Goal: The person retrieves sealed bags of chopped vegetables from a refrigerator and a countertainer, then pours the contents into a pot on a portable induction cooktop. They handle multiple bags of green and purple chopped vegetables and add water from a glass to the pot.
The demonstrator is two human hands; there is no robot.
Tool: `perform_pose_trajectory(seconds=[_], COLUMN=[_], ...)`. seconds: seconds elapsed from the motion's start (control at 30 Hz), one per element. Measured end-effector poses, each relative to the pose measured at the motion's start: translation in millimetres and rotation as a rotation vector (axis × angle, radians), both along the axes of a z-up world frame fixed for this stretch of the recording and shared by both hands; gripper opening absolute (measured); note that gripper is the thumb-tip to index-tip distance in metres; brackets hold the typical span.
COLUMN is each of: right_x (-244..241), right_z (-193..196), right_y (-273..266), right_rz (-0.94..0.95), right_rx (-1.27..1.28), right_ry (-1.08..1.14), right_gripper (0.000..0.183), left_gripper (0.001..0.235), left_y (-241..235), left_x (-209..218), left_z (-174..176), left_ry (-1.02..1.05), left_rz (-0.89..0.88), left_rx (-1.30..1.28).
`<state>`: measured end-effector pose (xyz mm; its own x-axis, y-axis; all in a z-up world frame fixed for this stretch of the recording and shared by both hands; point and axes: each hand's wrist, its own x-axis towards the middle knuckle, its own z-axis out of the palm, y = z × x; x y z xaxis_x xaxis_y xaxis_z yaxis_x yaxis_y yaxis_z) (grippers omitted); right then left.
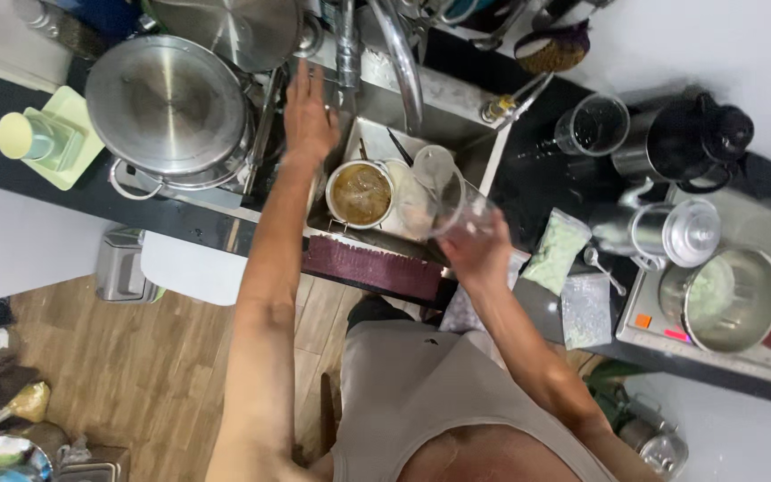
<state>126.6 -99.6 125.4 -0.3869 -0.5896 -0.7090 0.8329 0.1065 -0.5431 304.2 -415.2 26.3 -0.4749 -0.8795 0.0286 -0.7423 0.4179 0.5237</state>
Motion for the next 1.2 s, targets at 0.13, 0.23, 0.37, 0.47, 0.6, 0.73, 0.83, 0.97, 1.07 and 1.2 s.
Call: perform_pose_trajectory(seconds=[0.13,0.23,0.37,0.47,0.6,0.73,0.83,0.97,1.07,1.2], right_x=[-12,-17,-12,-6,1,2,1,2,3,3], right_z=[-71,-87,-89,-85,-76,-76,-77,-79,-78,-79], right_y=[-35,-70,-89,-90,-92,-91,-93,-93,-94,-92], right_rz=[-0.045,-0.051,0.025,0.009,-0.073,-0.048,-0.019,-0.013,-0.041,-0.036], right_rx=[-0.093,-0.105,-0.172,-0.187,-0.104,-0.191,-0.223,-0.236,-0.228,-0.242], right_ry=[-0.341,-0.459,-0.468,-0.517,-0.526,-0.541,-0.533,-0.558,-0.586,-0.585], right_gripper=[0.067,0.080,0.081,0.078,0.076,0.076,0.073,0.072,0.073,0.073], left_gripper=[0.084,0.085,0.078,0.093,0.093,0.100,0.100,0.099,0.098,0.096], left_y=[-26,-28,-11,2,0,2,2,3,4,6], left_x=[-7,-3,-4,-3,-10,-5,0,1,1,-1], left_z=[-14,-29,-44,-40,-28,-37,-43,-44,-38,-31], left_ry=[-0.201,-0.316,-0.389,-0.459,-0.495,-0.389,-0.301,-0.296,-0.287,-0.279], left_rz=[-0.063,-0.096,-0.130,-0.131,-0.094,-0.096,-0.079,-0.068,-0.068,-0.040], left_rx=[-0.037,-0.034,0.001,-0.088,0.188,0.147,0.137,0.154,0.162,0.226])
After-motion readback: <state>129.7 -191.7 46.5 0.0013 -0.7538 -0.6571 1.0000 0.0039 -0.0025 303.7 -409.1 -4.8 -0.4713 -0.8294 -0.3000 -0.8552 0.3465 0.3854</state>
